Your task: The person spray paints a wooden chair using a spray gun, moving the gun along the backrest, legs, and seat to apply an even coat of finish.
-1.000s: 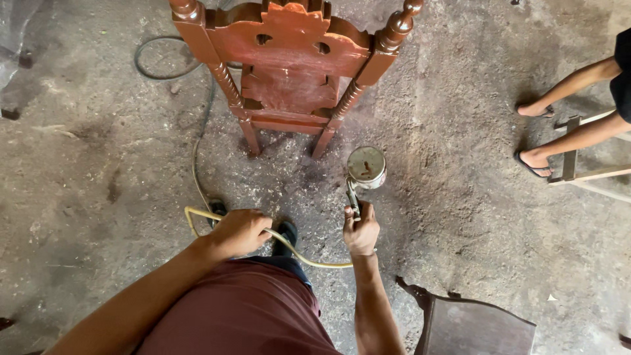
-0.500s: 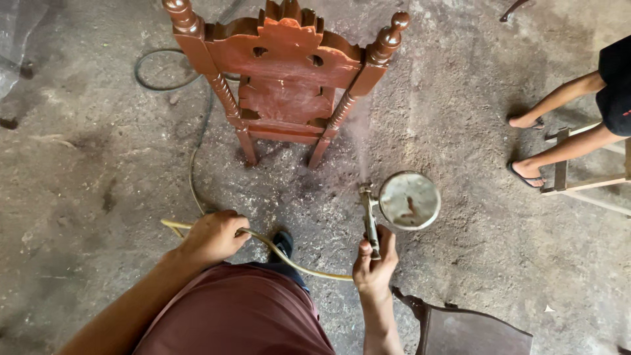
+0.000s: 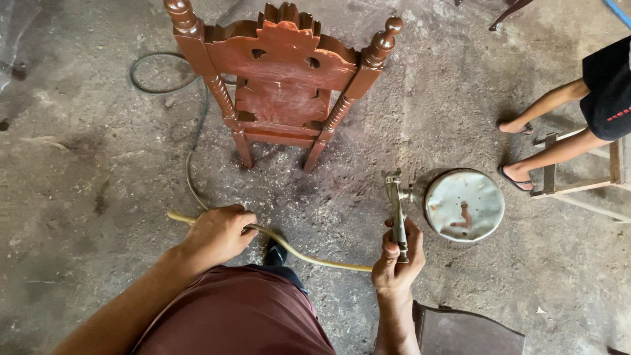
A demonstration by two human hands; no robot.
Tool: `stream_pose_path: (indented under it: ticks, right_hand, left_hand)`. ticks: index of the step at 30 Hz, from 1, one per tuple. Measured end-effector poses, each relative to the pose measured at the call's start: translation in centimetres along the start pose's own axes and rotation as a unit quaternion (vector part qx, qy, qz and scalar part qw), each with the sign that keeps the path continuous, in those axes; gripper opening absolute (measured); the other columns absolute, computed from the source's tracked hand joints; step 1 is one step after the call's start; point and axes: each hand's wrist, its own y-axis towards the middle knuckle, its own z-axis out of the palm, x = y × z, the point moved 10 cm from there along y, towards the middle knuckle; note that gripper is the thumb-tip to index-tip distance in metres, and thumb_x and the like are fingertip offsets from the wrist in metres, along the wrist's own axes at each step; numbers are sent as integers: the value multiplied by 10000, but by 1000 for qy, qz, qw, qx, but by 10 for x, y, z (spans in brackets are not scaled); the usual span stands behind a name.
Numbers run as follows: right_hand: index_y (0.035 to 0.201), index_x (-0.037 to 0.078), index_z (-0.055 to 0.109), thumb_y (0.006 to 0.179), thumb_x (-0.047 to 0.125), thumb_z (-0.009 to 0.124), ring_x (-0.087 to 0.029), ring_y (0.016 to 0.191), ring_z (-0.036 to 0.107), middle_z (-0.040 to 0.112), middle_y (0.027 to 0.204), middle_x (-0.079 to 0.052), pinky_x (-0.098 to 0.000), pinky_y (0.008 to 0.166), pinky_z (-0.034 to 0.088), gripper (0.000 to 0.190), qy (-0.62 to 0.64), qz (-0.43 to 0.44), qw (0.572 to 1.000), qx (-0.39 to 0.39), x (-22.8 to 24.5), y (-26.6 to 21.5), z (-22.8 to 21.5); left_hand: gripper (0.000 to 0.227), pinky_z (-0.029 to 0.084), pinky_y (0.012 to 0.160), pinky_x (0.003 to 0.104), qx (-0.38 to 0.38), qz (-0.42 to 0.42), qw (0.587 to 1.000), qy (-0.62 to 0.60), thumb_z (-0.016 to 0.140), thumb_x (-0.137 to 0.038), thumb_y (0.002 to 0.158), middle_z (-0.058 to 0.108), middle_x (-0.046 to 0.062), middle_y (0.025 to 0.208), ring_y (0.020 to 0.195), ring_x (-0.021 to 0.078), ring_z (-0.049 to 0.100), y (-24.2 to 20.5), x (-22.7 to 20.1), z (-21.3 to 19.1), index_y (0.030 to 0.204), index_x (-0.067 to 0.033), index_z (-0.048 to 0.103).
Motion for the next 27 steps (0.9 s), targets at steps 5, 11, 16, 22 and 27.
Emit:
stream_pose_path:
  ticks: [5,11,16,22,27]
  right_hand:
    - [1245,-31,600,1048,665,473,-44,637,425,500,725,43,-220,610,355,734,16,41,999,5,2,-7,-4]
    - [1236,-8,628,1012,680,448,-65,623,490,564,738,8,-244,578,401,746,-61,44,997,10,25,-17,-6]
    - [1283,-36,607,1061,667,415,-173,797,620,658,1008,-100,-302,739,514,762,-117,-4,991,68,24,-17,-2]
    - [1277,-67,591,1049,613,496,-164,791,616,664,930,-84,-306,692,503,723,-20,-5,996,82,-42,28,-36]
    - [1225,-26,634,1045,603,482,-100,636,501,575,775,-25,-268,579,393,671,64,-7,985,158,-106,82,-72]
  left_hand:
    - [183,576,546,371,84,-57,995,10,713,-283,934,723,80,708,533,209,677,-9,23,27,918,-101,730]
    - [184,571,553,380,22,22,996,-79,735,-256,904,721,90,779,562,234,683,-7,18,29,900,-72,746]
    - [186,566,586,432,-25,-11,996,-83,749,-263,863,701,109,805,619,276,689,-9,8,42,847,-78,741]
    - [159,577,666,441,0,-67,996,-65,700,-259,856,701,105,792,694,283,707,26,-15,79,833,-103,720]
    - [159,584,682,469,-90,-113,989,-22,710,-263,843,701,124,836,750,335,703,66,-61,99,834,-104,714]
